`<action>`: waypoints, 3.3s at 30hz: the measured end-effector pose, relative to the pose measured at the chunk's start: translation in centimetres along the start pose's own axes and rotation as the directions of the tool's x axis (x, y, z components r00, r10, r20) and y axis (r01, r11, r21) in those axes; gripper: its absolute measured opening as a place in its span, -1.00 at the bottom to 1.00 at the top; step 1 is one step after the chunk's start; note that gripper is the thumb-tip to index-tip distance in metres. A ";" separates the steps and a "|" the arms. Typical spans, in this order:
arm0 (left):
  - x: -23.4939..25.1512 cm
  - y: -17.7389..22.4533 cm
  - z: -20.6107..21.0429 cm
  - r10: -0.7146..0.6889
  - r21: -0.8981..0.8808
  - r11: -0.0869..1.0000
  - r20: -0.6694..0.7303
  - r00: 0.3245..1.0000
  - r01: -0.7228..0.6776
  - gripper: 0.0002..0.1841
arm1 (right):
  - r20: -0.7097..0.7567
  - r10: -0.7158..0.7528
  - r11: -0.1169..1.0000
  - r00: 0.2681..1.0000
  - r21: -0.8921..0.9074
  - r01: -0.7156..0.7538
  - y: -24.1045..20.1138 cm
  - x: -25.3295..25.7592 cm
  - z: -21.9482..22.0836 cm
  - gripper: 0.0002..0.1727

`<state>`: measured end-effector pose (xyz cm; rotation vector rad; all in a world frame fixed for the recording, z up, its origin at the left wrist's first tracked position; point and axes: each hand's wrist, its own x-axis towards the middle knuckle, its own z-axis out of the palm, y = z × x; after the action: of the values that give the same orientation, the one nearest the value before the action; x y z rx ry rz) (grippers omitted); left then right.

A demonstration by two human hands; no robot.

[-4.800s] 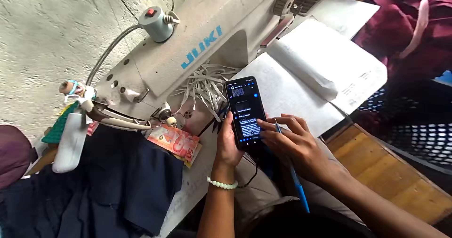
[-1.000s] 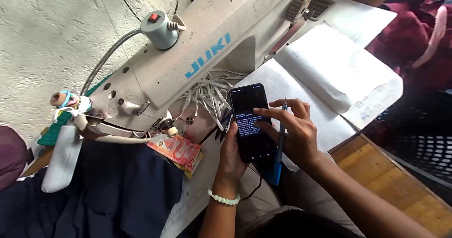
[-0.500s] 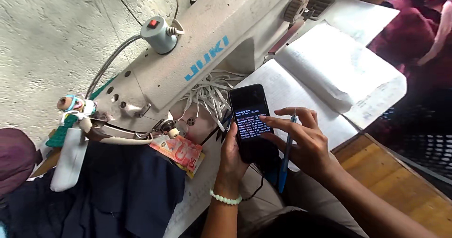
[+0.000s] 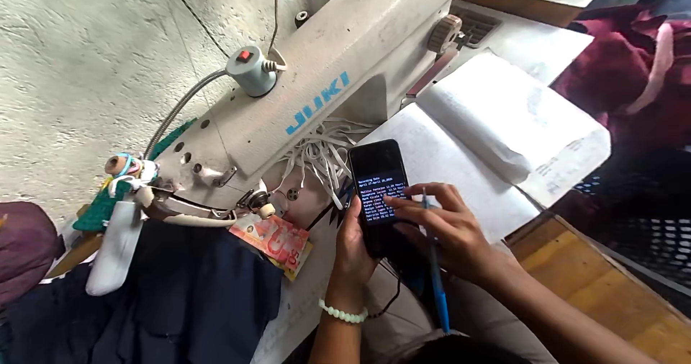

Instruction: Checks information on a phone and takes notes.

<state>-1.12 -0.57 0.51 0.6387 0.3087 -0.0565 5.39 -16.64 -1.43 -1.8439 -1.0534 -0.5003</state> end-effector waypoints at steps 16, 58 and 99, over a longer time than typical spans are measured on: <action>0.1 -0.2 -0.9 -0.039 -0.029 0.999 0.041 0.998 0.040 -0.43 | -0.053 0.372 0.901 0.927 0.259 -0.347 4.2 1.8 -2.3 -0.31; 0.5 -0.3 -1.1 0.012 -0.113 0.994 0.046 0.999 -0.006 -0.39 | -0.142 0.630 0.773 0.763 0.208 -0.599 6.0 2.5 -1.6 -0.87; 0.4 -0.3 -0.9 0.043 -0.113 0.993 0.049 0.998 -0.037 -0.39 | -0.147 0.596 0.801 0.789 0.183 -0.570 6.1 2.4 -1.3 -0.85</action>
<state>-1.01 -0.26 -0.43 0.5311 0.2471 -0.0172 11.89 -17.88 -2.24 -1.8387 -0.3255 -0.2233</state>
